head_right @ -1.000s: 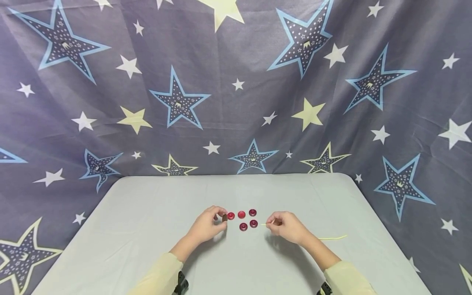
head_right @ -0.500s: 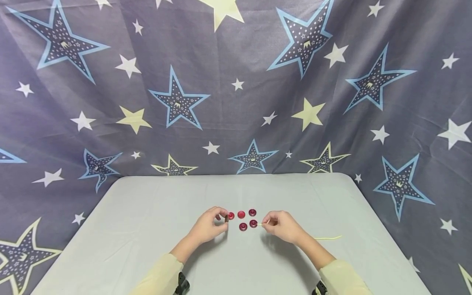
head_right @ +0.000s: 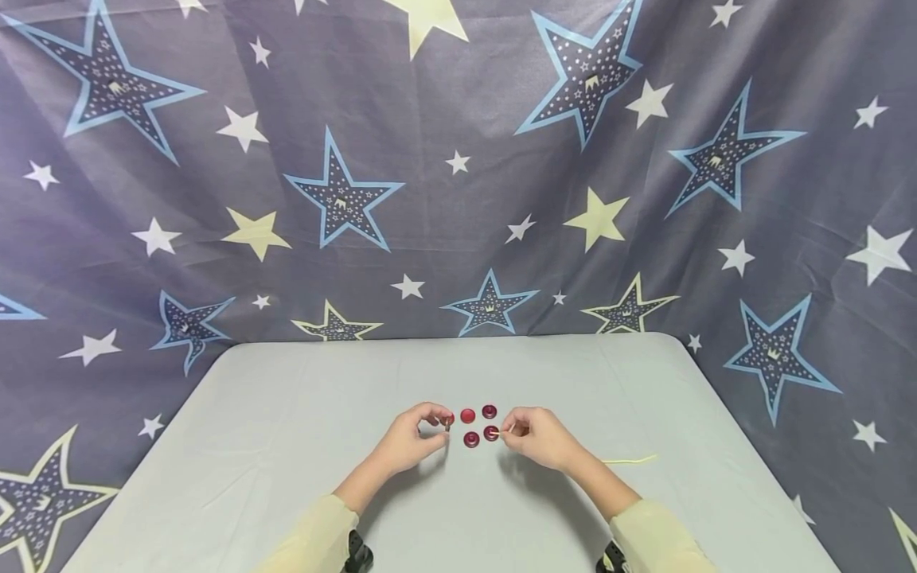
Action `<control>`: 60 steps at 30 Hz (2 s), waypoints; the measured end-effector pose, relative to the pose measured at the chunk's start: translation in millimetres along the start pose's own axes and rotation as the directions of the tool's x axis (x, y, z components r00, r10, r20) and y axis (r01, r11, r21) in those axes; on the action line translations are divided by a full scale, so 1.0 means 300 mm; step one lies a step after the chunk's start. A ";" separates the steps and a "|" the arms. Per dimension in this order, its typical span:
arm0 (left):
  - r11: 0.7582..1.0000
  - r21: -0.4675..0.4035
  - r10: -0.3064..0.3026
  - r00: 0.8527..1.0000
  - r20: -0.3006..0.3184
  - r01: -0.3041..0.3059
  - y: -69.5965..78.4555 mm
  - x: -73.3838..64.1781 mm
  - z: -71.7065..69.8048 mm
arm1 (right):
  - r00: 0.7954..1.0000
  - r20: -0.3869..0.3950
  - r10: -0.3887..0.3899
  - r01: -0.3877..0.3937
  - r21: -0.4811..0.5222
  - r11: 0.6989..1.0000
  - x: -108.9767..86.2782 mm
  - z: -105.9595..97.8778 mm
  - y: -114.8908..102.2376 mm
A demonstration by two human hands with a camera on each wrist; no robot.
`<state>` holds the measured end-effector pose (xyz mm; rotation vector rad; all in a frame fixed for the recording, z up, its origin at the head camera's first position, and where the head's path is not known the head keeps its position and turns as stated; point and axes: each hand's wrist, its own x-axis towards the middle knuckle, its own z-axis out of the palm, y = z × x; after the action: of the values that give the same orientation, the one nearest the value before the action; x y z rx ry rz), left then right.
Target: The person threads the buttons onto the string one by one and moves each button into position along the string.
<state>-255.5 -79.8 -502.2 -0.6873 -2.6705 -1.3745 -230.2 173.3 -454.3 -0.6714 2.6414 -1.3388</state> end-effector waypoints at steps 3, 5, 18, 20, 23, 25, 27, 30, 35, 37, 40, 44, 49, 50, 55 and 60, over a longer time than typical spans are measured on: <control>0.999 -0.047 -0.028 1.000 0.004 0.029 0.010 -0.001 0.003 | 1.000 -0.003 0.012 -0.012 -0.019 1.000 0.002 0.003 -0.010; 0.996 -0.079 -0.047 0.999 0.003 0.047 0.015 -0.002 0.006 | 1.000 -0.008 0.005 -0.005 -0.018 1.000 0.010 0.008 0.014; 0.979 -0.191 -0.067 0.998 0.005 0.067 0.012 -0.001 0.038 | 0.999 -0.034 -0.035 0.035 -0.002 0.999 0.030 0.030 0.036; 0.976 -0.207 -0.065 0.998 0.009 0.065 0.016 -0.002 0.041 | 0.999 -0.034 -0.037 0.037 0.004 0.999 0.031 0.034 0.036; 0.973 -0.221 -0.063 0.998 0.014 0.065 0.026 -0.004 0.046 | 0.999 -0.034 -0.035 0.035 0.013 0.999 0.032 0.038 0.036; 0.972 -0.225 -0.063 0.998 0.019 0.065 0.037 -0.006 0.048 | 0.999 -0.034 -0.039 0.039 0.011 0.999 0.033 0.040 0.035; 0.972 -0.227 -0.062 0.998 0.025 0.066 0.057 -0.010 0.046 | 0.998 -0.034 -0.043 0.043 0.006 0.999 0.033 0.043 0.034; 0.969 -0.236 -0.060 0.998 0.035 0.066 0.099 -0.020 0.034 | 0.998 -0.034 -0.053 0.053 -0.004 0.999 0.036 0.049 0.029; 0.965 -0.254 -0.055 0.998 0.043 0.065 0.157 -0.034 0.008 | 0.998 -0.025 -0.058 0.058 -0.008 0.998 0.042 0.059 0.022; 0.963 -0.260 -0.054 0.998 0.043 0.063 0.166 -0.036 0.005 | 0.998 -0.024 -0.062 0.062 -0.009 0.998 0.045 0.063 0.022; 0.962 -0.266 -0.059 0.997 0.043 0.069 0.170 -0.038 0.008 | 0.997 -0.025 -0.072 0.071 -0.007 0.997 0.045 0.067 0.022; 0.959 -0.272 -0.068 0.997 0.043 0.078 0.172 -0.039 0.011 | 0.998 -0.032 -0.062 0.062 -0.006 0.998 0.044 0.072 0.018; 0.962 -0.262 -0.069 0.996 0.051 0.080 0.175 -0.038 0.013 | 0.997 -0.045 -0.062 0.061 -0.013 0.998 0.045 0.076 0.010; 0.963 -0.256 -0.070 0.996 0.052 0.081 0.174 -0.038 0.014 | 0.997 -0.048 -0.063 0.062 -0.015 0.998 0.045 0.076 0.009; 0.967 -0.241 -0.073 0.996 0.041 0.081 0.147 -0.030 0.037 | 0.997 -0.058 -0.055 0.053 -0.032 0.998 0.050 0.080 0.009; 0.964 -0.259 -0.057 0.997 0.050 0.068 0.091 -0.019 0.065 | 0.997 -0.057 -0.049 0.047 -0.035 0.998 0.054 0.086 0.010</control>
<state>-236.3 -52.8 -494.7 -0.6639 -2.5885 -1.7685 -238.2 148.8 -470.7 -0.7147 2.7157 -1.3493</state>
